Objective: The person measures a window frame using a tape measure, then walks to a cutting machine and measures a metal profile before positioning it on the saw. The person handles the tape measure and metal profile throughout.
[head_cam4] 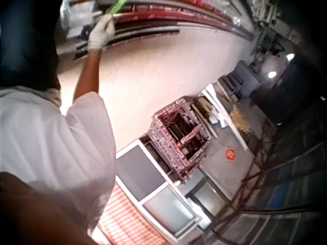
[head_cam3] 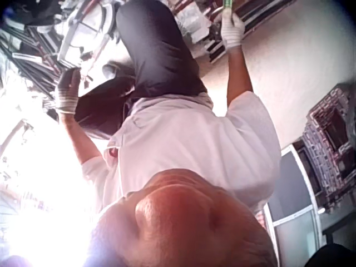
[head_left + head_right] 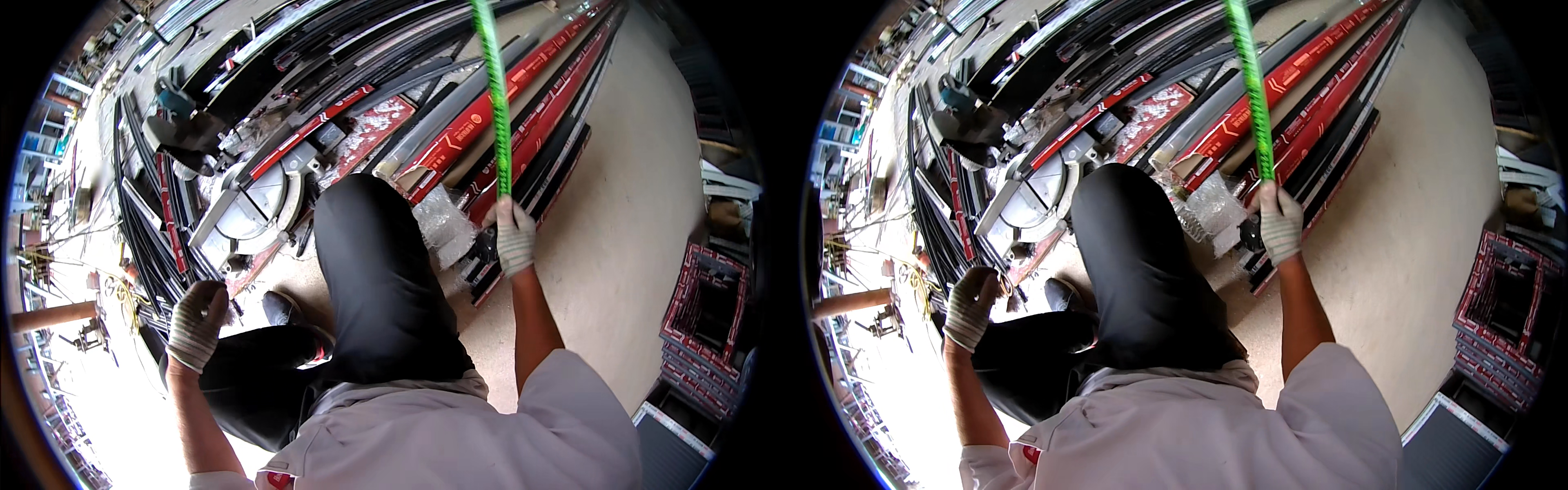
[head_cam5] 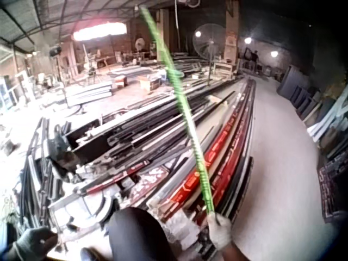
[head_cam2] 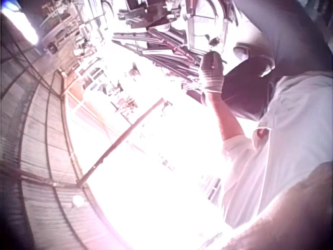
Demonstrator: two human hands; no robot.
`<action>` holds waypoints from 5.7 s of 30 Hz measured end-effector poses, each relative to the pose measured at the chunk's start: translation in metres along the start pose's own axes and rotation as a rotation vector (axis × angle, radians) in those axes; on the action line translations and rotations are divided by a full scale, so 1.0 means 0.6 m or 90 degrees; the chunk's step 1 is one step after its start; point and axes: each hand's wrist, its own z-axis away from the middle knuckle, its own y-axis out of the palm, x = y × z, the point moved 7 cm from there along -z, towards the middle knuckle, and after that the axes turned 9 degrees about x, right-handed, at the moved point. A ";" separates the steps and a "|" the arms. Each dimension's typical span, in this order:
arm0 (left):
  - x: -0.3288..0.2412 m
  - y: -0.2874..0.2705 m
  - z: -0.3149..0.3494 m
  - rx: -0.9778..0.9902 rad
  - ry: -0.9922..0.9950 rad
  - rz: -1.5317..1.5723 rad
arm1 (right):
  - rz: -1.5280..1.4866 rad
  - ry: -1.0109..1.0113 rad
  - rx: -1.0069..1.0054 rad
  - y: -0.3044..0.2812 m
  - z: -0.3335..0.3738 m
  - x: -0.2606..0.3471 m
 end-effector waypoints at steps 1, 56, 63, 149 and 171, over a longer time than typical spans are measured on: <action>-0.002 -0.012 0.004 -0.018 0.032 -0.009 | 0.025 -0.029 0.052 0.023 -0.018 0.032; 0.448 0.050 -0.142 0.257 -0.103 0.070 | 0.740 0.315 1.220 0.726 -0.047 -0.030; 0.534 0.095 -0.117 0.300 -0.152 0.030 | 0.875 0.118 1.252 0.724 -0.035 -0.169; 0.681 0.138 -0.167 0.282 -0.192 0.027 | 0.897 -0.184 0.968 0.785 -0.011 -0.314; 0.717 0.130 -0.161 0.139 -0.125 -0.161 | 0.952 -0.195 0.851 0.777 0.011 -0.252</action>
